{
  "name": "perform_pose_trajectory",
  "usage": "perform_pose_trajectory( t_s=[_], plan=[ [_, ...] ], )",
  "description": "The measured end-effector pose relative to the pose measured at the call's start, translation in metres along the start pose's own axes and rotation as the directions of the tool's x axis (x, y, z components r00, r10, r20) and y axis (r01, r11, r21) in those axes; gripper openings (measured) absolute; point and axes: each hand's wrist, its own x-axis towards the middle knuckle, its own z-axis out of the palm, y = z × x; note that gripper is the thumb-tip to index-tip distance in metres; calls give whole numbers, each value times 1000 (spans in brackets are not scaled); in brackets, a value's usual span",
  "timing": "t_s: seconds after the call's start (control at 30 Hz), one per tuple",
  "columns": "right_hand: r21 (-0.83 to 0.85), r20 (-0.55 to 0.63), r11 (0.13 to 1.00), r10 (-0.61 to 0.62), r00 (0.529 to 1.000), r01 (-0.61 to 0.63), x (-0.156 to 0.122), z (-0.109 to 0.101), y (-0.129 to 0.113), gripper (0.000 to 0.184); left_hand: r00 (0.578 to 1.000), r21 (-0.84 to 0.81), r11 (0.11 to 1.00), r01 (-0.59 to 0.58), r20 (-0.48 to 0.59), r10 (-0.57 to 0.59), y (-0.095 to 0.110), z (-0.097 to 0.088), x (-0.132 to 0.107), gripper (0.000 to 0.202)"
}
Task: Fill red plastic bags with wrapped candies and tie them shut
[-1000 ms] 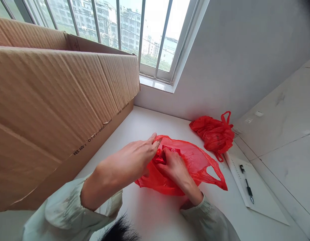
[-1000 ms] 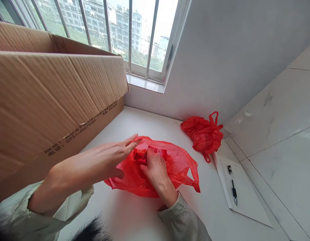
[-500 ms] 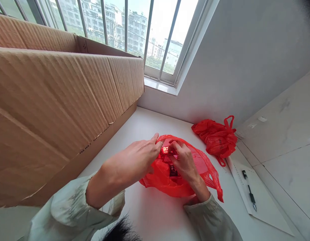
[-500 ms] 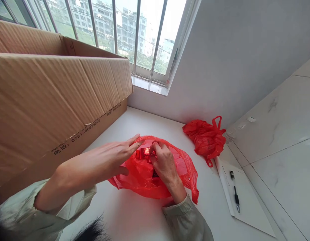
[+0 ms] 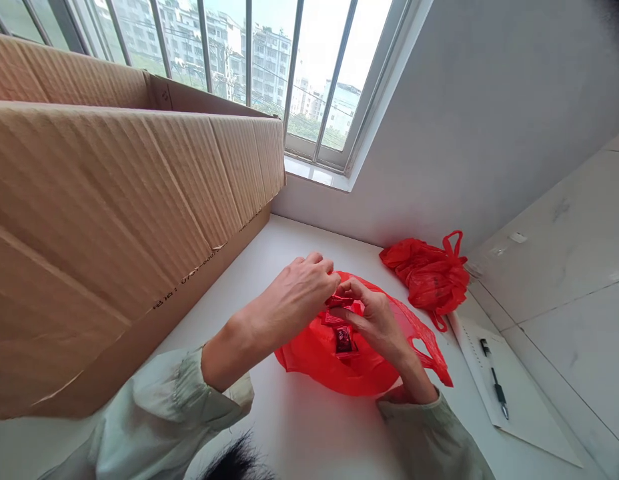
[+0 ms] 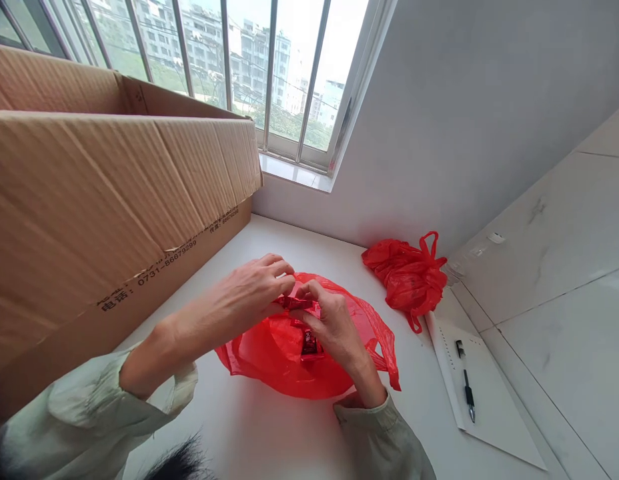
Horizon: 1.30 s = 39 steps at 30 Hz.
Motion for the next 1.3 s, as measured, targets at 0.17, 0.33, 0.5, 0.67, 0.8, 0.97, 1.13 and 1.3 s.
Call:
perform_pose_trajectory(
  t_s=[0.17,0.33,0.5,0.67,0.8,0.97,1.13,1.3],
  plan=[
    [27,-3,998,48,999,-48,-2,-4,-5,11,998,-33,999,-41,-40,39,-4,4,-2,20],
    [-11,-10,999,38,999,-38,-2,-7,-3,12,993,-39,996,-77,-97,73,-7,9,0,25],
    [17,9,999,36,999,-36,-2,-10,-3,16,985,-37,993,-116,-133,110,-8,6,-1,28],
    [16,35,999,36,999,-36,-4,-6,-13,15,987,-87,992,-89,-143,76,-8,3,-2,27],
    [24,16,1000,12,1000,-13,-4,-5,-16,13,992,-143,988,-54,-124,36,-9,4,-2,23],
    [12,-63,1000,11,998,-10,-4,-7,-14,7,993,-152,988,-41,-117,23,-10,0,-2,25],
    [31,-98,999,-14,995,17,-4,-8,-16,7,992,-163,987,1,-124,-22,-3,-8,-1,31],
    [-36,-156,999,21,987,-27,-5,-17,-15,11,984,-175,982,69,-153,-96,-16,-6,-9,12]
  ],
)
